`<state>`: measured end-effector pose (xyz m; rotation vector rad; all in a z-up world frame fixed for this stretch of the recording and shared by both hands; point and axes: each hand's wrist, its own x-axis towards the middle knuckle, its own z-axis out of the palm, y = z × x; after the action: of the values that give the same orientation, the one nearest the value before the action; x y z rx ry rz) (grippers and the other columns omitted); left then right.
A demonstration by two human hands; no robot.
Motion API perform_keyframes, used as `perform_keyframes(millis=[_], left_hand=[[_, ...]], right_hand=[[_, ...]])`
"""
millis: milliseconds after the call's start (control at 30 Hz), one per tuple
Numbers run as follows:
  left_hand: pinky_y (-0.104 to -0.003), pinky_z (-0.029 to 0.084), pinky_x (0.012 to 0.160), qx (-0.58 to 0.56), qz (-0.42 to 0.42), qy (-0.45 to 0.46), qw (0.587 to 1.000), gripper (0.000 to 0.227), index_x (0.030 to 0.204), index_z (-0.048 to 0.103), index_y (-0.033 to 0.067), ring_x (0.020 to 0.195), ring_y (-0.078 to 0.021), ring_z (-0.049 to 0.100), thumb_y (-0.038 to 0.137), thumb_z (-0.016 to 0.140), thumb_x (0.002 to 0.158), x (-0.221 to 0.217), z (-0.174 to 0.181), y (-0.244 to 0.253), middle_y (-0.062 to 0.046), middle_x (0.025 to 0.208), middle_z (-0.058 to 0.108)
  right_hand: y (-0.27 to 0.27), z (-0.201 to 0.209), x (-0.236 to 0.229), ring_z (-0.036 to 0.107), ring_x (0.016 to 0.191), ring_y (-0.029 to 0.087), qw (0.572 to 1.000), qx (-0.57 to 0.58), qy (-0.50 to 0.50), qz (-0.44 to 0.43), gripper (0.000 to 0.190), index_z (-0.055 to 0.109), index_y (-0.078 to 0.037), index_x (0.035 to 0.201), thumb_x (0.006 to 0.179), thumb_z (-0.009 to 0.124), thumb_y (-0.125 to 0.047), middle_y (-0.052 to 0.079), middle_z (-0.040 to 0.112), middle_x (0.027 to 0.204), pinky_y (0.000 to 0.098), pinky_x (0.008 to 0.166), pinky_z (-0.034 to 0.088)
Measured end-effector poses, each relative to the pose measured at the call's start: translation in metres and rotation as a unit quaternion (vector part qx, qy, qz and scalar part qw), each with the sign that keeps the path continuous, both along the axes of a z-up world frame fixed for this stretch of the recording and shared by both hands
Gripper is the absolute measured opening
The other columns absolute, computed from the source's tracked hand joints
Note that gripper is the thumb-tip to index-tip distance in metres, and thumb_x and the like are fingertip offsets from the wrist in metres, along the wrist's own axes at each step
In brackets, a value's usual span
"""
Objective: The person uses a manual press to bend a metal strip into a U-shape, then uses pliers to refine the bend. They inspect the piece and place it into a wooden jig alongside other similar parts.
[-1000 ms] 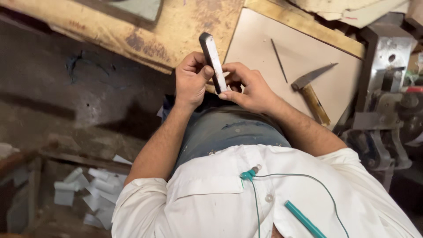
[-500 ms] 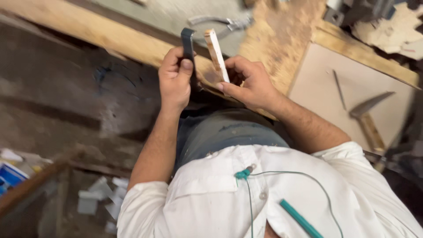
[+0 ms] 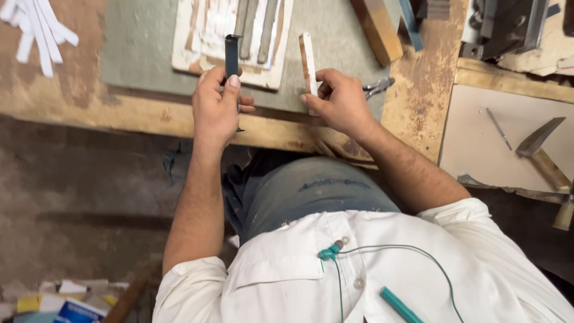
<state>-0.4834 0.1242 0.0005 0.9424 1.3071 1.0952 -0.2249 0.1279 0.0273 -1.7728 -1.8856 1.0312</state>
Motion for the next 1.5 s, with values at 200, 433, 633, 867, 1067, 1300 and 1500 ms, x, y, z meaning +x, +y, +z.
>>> perform_keyframes(millis=[200,433,633,867,1067,1300,1500], left_hand=[[-0.035,0.057,0.063,0.112,0.001,0.282,0.953,0.012,0.096,0.073,-0.0024,0.067,-0.0179,0.07,0.006,0.078,0.089,-0.025,-0.001,0.077,-0.006,0.074,0.071],[-0.032,0.059,0.062,0.139,-0.093,0.305,0.938,0.015,0.096,0.074,0.0008,0.067,-0.0148,0.072,0.007,0.082,0.086,-0.033,-0.039,0.152,-0.007,0.077,0.073],[-0.036,0.056,0.061,0.225,-0.107,0.298,0.921,0.012,0.094,0.072,0.0006,0.064,-0.0182,0.068,0.002,0.081,0.087,-0.026,-0.052,0.17,-0.008,0.074,0.069],[-0.039,0.052,0.055,0.24,-0.147,0.337,0.899,0.015,0.088,0.061,0.0014,0.065,-0.022,0.064,-0.002,0.075,0.091,-0.016,-0.062,0.164,-0.011,0.078,0.061],[-0.033,0.05,0.053,0.273,-0.153,0.352,0.882,0.014,0.093,0.058,0.0023,0.067,-0.0163,0.061,-0.001,0.072,0.094,-0.015,-0.068,0.153,-0.007,0.078,0.058],[-0.026,0.046,0.048,0.279,-0.158,0.327,0.889,0.014,0.093,0.06,0.006,0.061,-0.0112,0.055,0.0,0.071,0.1,-0.007,-0.082,0.146,-0.003,0.075,0.056],[-0.023,0.047,0.048,0.3,-0.133,0.319,0.889,0.013,0.099,0.062,0.0048,0.062,-0.0083,0.058,0.0,0.074,0.097,-0.018,-0.078,0.153,-0.002,0.08,0.06]], right_hand=[[0.039,-0.011,-0.013,0.072,0.068,0.022,0.995,0.015,-0.09,-0.032,0.048,0.067,0.006,0.119,0.084,0.085,-0.023,0.015,0.073,0.077,0.0348,0.064,0.058],[0.061,-0.019,-0.012,0.071,0.066,0.017,0.991,-0.067,-0.106,-0.043,0.048,0.065,0.002,0.12,0.09,0.082,-0.031,0.01,0.074,0.078,0.0323,0.058,0.056],[0.072,-0.028,-0.001,0.071,0.066,0.012,0.992,-0.1,-0.049,-0.057,0.036,0.063,-0.001,0.117,0.096,0.078,-0.025,0.006,0.074,0.077,0.0281,0.058,0.055],[0.076,-0.034,0.004,0.07,0.066,0.01,0.99,-0.114,-0.049,-0.062,0.03,0.062,-0.002,0.113,0.098,0.078,-0.023,0.005,0.073,0.074,0.0267,0.059,0.056],[0.075,-0.031,0.004,0.069,0.066,0.01,0.991,-0.107,-0.041,-0.061,0.029,0.063,-0.001,0.114,0.099,0.078,-0.021,0.005,0.073,0.075,0.0272,0.058,0.054],[0.072,-0.031,0.002,0.07,0.068,0.009,0.993,-0.097,-0.036,-0.056,0.029,0.063,0.0,0.114,0.1,0.077,-0.021,0.005,0.073,0.076,0.0258,0.059,0.056],[0.071,-0.031,0.003,0.069,0.066,0.009,0.992,-0.101,-0.024,-0.066,0.03,0.062,0.0,0.116,0.099,0.077,-0.02,0.004,0.072,0.075,0.0266,0.056,0.055]])
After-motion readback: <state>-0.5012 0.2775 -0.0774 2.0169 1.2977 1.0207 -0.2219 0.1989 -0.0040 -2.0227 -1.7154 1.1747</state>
